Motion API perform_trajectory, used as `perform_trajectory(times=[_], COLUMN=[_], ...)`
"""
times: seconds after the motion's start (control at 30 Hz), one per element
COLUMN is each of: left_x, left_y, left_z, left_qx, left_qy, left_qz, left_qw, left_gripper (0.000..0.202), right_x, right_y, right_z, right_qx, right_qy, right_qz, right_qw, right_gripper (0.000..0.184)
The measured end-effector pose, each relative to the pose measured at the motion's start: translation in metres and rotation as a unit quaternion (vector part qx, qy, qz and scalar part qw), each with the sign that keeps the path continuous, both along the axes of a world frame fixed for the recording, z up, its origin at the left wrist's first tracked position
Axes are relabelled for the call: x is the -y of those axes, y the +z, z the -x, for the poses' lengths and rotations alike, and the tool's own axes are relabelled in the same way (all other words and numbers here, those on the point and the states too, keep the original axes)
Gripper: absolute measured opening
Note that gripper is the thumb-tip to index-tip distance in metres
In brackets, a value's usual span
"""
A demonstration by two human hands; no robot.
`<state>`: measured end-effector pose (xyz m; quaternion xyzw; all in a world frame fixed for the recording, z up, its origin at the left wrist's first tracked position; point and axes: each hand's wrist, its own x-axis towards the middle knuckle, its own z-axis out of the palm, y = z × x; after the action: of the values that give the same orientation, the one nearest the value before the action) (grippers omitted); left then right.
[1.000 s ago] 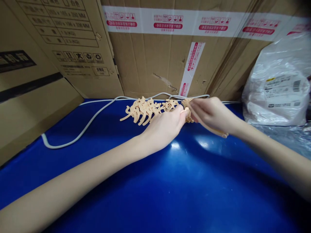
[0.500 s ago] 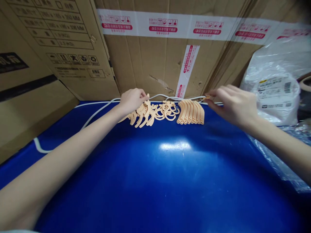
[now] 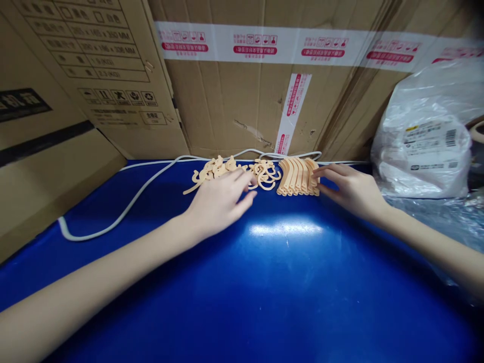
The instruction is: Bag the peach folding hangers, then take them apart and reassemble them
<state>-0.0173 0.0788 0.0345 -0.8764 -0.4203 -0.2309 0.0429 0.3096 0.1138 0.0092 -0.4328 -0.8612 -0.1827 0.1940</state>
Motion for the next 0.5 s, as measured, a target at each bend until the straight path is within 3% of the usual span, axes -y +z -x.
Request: perform_trajectory(times=[0.2, 0.5], left_x=[0.037, 0.04], left_y=[-0.014, -0.027], left_z=[0.001, 0.006], left_qx=[0.008, 0.015], left_qy=[-0.085, -0.096], left_qz=[0.037, 0.051], left_qw=[0.996, 0.994], left_gripper=[0.013, 0.015], right_x=[-0.003, -0.003], right_y=[-0.008, -0.011], right_z=[-0.004, -0.004], right_qx=[-0.083, -0.1], right_qy=[0.048, 0.059], right_qz=[0.078, 0.108], right_qw=[0.992, 0.987], right_gripper=[0.026, 0.03])
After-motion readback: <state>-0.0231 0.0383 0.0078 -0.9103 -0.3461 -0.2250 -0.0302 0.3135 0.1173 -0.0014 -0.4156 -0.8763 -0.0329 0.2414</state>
